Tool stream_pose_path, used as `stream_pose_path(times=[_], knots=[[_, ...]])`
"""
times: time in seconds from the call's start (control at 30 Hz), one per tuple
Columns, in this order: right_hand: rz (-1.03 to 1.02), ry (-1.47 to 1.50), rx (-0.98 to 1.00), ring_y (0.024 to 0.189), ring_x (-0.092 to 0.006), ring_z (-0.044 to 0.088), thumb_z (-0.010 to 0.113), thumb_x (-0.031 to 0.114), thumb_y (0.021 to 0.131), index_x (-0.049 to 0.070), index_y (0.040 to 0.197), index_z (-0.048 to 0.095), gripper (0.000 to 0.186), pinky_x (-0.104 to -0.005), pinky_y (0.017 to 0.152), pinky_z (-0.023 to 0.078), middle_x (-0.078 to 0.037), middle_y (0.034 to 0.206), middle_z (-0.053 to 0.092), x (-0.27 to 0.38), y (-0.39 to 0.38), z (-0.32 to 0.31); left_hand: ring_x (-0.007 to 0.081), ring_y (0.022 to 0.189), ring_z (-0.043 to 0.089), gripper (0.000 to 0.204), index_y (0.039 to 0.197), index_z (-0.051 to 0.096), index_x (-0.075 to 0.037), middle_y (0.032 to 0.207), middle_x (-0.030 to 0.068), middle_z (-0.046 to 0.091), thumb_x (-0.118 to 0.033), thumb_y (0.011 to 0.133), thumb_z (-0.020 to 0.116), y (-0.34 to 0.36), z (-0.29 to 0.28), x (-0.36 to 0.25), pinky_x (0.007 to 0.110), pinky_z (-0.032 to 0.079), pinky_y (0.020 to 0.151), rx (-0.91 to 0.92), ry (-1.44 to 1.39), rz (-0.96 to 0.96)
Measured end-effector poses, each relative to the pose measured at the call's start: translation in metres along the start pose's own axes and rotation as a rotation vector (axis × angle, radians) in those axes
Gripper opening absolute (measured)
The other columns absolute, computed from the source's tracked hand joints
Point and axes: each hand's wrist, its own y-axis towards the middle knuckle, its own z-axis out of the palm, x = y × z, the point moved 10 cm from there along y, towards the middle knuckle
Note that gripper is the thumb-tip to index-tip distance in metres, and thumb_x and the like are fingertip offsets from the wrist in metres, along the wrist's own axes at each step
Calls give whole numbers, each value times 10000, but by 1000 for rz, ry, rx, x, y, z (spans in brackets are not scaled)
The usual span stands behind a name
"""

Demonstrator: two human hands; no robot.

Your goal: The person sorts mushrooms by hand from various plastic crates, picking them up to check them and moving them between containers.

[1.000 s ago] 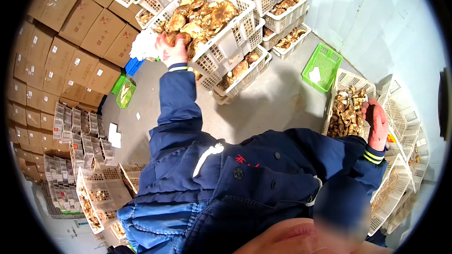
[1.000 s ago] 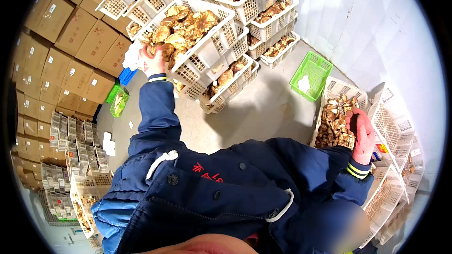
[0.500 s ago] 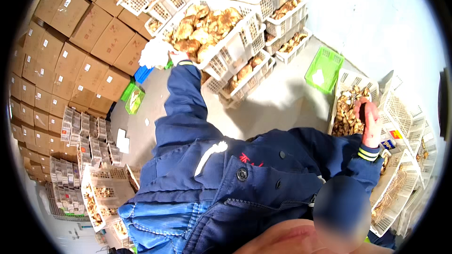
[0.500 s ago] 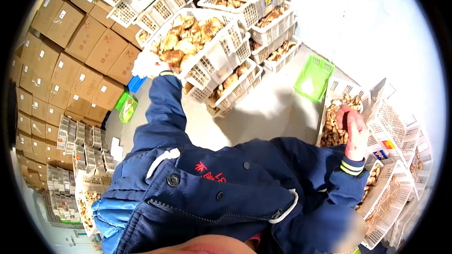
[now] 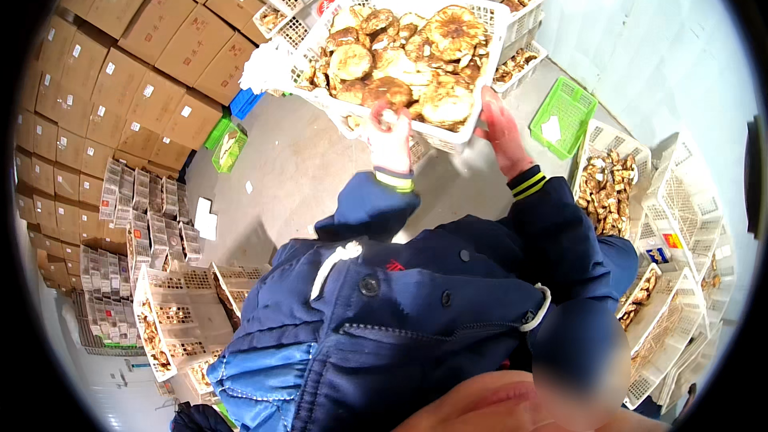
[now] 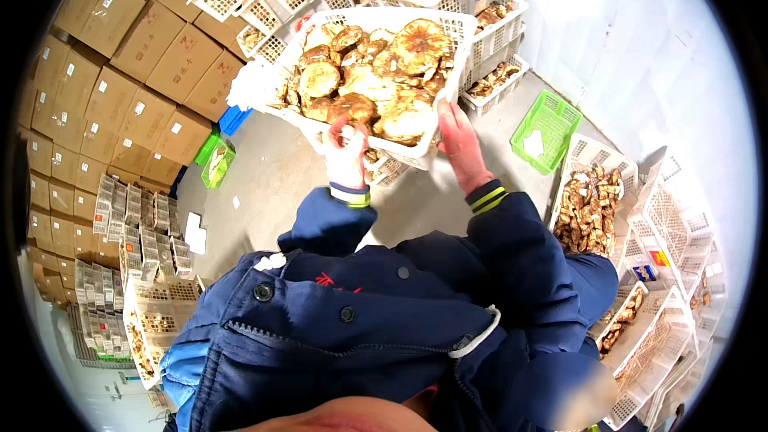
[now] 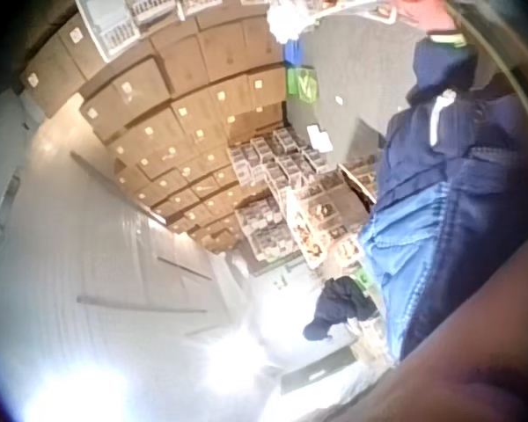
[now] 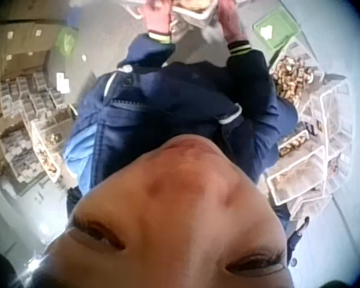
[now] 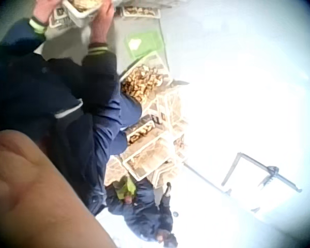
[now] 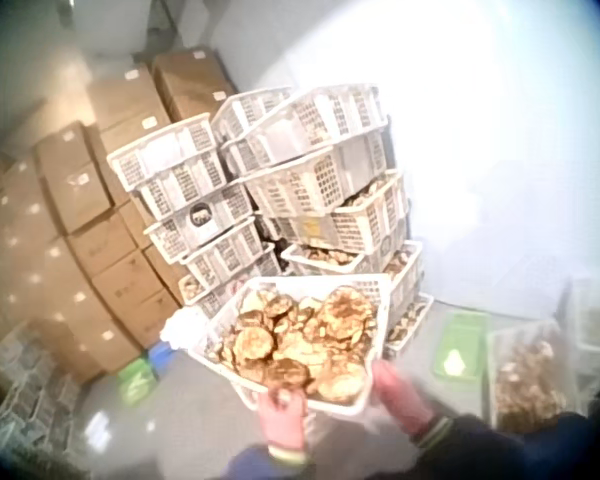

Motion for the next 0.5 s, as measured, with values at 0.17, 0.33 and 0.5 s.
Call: stream_pose_path(times=[0.17,0.33,0.5], knots=[[-175,8,-12,834,-90,528,541,171,856,-11,1079,533,288,-241,751,429,-10,936,594,-7,26,7,187,764,607,332,1038,579,-18,855,74,645,-273,825,578,27,-11,-49,326,473,722,692,681,-313],[-256,-420,-176,680,-114,532,561,100,786,12,922,562,163,-282,624,439,-42,750,584,-20,27,-39,289,967,572,575,1138,540,-14,1002,193,612,-462,779,571,296,-14,-99,355,426,832,241,1348,603],[-1302,-1069,-397,647,-183,579,613,81,719,20,866,575,164,-306,572,478,-106,734,570,44,-50,-5,283,1083,484,570,1198,501,-58,1163,186,515,-443,778,526,383,-6,0,340,385,911,715,1470,291]])
